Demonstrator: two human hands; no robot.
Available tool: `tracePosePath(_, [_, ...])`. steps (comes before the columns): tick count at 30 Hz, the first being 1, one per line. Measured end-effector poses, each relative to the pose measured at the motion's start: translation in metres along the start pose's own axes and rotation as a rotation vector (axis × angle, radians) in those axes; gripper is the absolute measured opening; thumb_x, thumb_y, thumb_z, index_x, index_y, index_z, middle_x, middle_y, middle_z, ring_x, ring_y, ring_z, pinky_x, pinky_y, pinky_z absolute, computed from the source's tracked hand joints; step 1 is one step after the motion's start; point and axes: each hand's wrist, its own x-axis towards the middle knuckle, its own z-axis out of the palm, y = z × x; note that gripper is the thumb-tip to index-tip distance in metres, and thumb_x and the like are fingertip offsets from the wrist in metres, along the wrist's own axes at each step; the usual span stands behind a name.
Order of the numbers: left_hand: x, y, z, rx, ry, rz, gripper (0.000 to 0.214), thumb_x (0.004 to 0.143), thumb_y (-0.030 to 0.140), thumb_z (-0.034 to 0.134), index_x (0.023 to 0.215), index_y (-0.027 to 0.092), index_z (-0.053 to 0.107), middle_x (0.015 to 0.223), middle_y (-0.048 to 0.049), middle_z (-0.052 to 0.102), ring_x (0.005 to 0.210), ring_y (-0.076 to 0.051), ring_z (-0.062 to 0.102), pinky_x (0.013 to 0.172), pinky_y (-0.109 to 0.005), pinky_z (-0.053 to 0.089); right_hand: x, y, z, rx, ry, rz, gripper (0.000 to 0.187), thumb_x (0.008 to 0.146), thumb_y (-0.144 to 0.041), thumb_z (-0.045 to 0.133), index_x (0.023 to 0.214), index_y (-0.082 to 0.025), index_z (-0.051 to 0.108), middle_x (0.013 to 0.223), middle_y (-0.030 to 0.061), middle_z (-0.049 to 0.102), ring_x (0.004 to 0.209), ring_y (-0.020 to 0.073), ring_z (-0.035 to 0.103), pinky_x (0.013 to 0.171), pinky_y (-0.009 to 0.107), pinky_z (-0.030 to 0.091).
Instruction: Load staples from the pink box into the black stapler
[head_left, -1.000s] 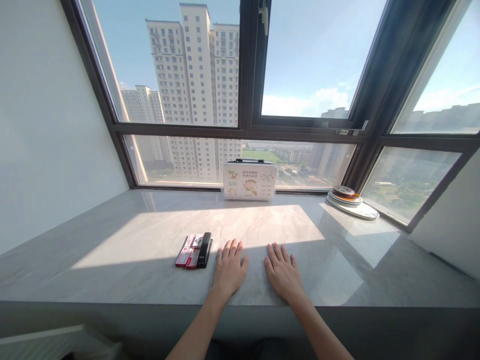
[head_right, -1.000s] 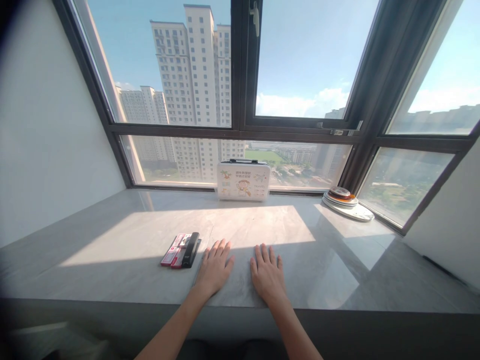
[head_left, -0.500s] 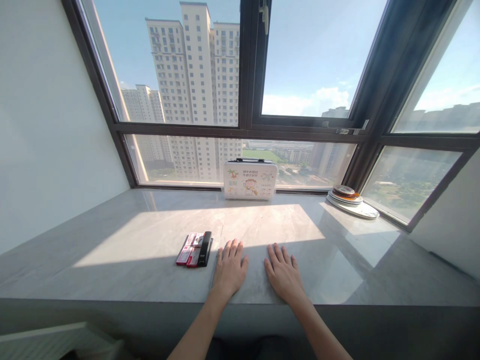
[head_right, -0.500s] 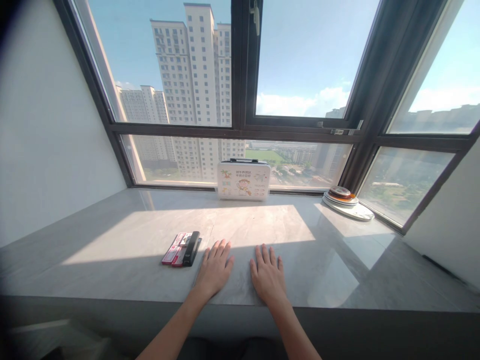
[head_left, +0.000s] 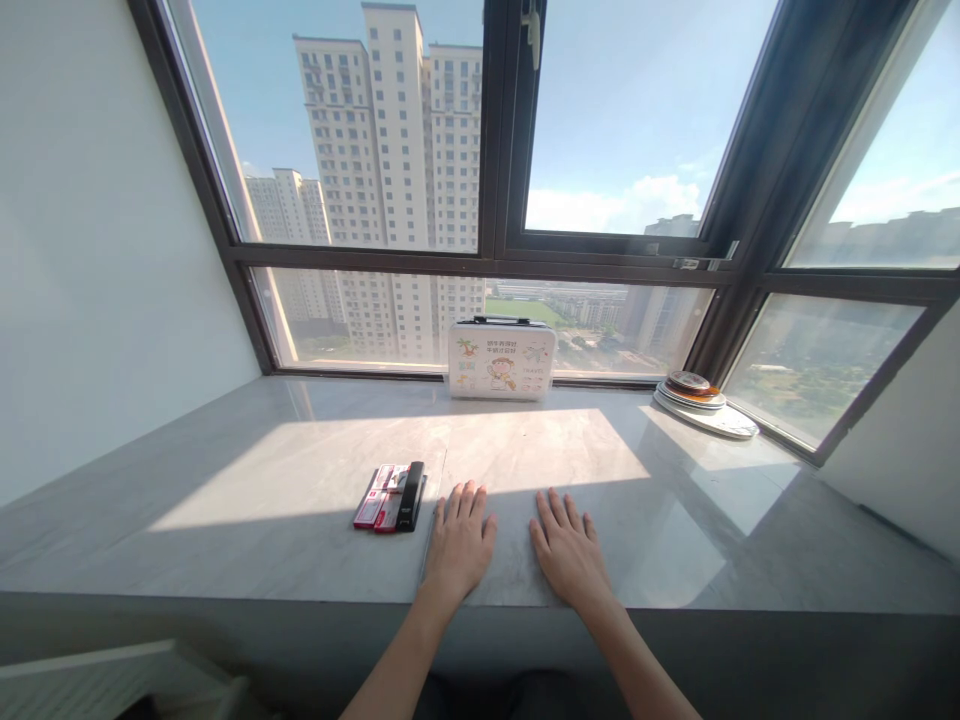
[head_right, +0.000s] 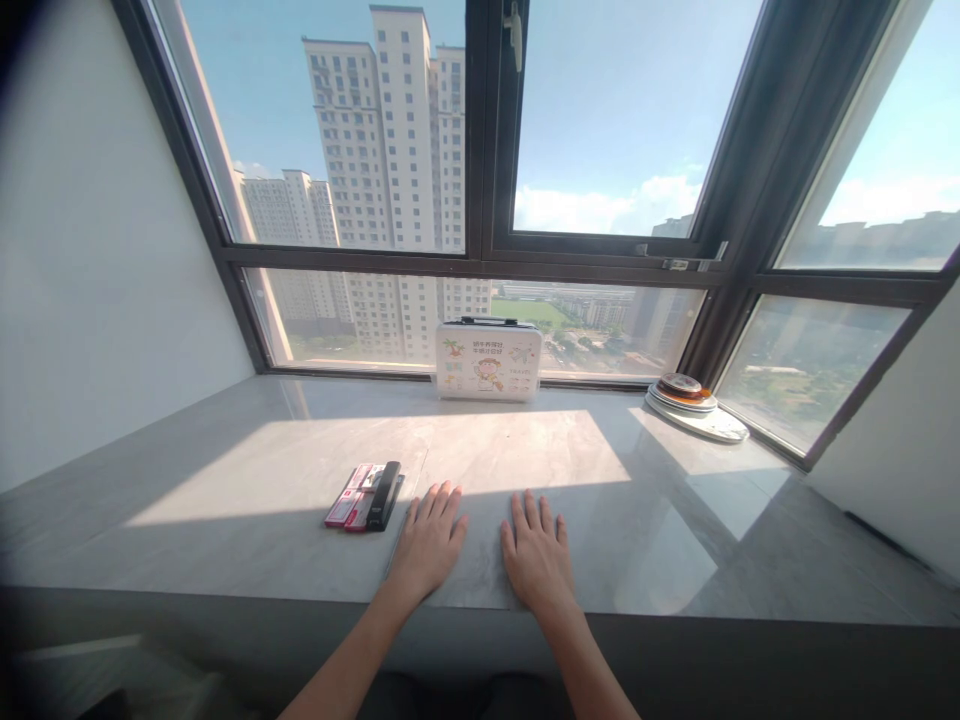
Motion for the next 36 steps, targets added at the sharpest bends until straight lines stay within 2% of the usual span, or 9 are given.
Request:
tracePosePath(23, [-0.014,0.002,0.001,-0.004,-0.010,-0.005,0.056,0.103,0.048,0.025,0.154,0.029,0.037,0.164,-0.0035,0.031,0.153,-0.027,0.021,0.124,-0.054,0.017,-0.007,-0.001,0.002,-0.013,0.000,0.014,0.061,0.102,-0.049,0.024,0.160,-0.029,0.027,0.167,0.0020,0.021,0.155,0.0281,0.012,0.122,0.052,0.006])
tracePosePath(36, [-0.021,0.003,-0.001,-0.002,-0.017,0.001,0.056,0.103,0.048,0.028,0.155,0.029,0.036,0.165,-0.0011,0.030,0.154,-0.027,0.018,0.124,-0.054,0.015,-0.019,-0.006,-0.006,-0.035,0.002,0.015,0.061,0.102,-0.047,0.023,0.160,-0.029,0.025,0.167,0.0028,0.021,0.155,0.0279,0.013,0.122,0.052,0.007])
